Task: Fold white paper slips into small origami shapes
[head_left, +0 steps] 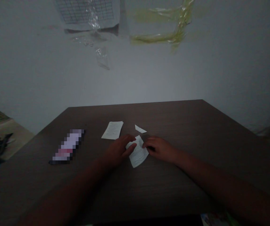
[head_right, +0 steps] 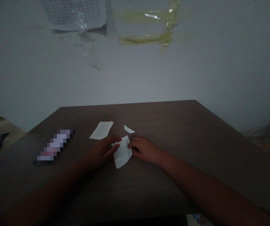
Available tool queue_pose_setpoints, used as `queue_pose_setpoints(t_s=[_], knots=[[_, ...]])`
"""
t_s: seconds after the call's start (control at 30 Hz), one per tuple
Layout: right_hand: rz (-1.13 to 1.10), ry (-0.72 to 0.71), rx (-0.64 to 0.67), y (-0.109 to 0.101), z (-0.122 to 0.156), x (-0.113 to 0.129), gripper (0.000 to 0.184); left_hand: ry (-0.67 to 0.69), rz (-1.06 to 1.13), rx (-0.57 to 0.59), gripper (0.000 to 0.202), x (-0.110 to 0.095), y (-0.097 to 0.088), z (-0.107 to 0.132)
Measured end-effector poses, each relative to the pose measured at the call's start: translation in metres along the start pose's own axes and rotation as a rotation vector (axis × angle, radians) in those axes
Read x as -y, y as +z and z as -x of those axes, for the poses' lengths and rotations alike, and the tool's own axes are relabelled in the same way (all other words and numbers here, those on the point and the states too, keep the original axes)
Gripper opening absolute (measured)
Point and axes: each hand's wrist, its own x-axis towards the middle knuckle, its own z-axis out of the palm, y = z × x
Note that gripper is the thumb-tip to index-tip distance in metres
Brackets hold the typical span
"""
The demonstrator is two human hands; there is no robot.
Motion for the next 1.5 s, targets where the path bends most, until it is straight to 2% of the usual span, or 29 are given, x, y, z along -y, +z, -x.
queue_pose_setpoints(t_s=[0.13, 0.27, 0.5, 0.63, 0.77, 0.9, 1.13, 1.27, 1.4, 1.5], knots=[[0.001, -0.023, 0.016, -0.007, 0.003, -0.001, 0.03, 0.035, -0.135, 0.086, 0.027, 0.01, 0.0, -0.009], [0.061, -0.082, -0.005, -0.017, 0.006, 0.002, 0.039, 0.032, -0.271, 0.157, 0.027, 0.012, 0.004, -0.011], [0.134, -0.282, -0.057, -0.023, 0.004, 0.017, 0.026, 0.034, -0.387, 0.16, 0.024, 0.007, 0.002, -0.011], [0.119, -0.317, -0.12, -0.021, 0.003, 0.02, 0.03, 0.042, -0.383, 0.189, 0.02, 0.004, 0.001, -0.011], [0.146, -0.306, -0.178, -0.018, 0.005, 0.019, 0.031, 0.066, -0.373, 0.214, 0.014, -0.002, 0.006, -0.01], [0.186, -0.245, -0.219, -0.017, 0.008, 0.022, 0.027, 0.062, -0.343, 0.219, 0.018, -0.011, 0.015, -0.006], [0.072, -0.199, -0.119, -0.011, 0.01, 0.022, 0.025, 0.082, 0.029, 0.19, 0.034, -0.023, 0.019, 0.001], [0.058, -0.152, -0.066, -0.01, 0.009, 0.017, 0.016, 0.026, 0.027, 0.136, 0.039, -0.017, 0.019, 0.0], [0.017, -0.164, -0.053, -0.012, 0.007, 0.015, 0.017, -0.001, -0.064, 0.056, 0.04, -0.004, 0.022, -0.002], [-0.025, -0.148, -0.054, -0.014, 0.005, 0.016, 0.019, -0.045, -0.105, 0.045, 0.038, 0.0, 0.021, -0.003]])
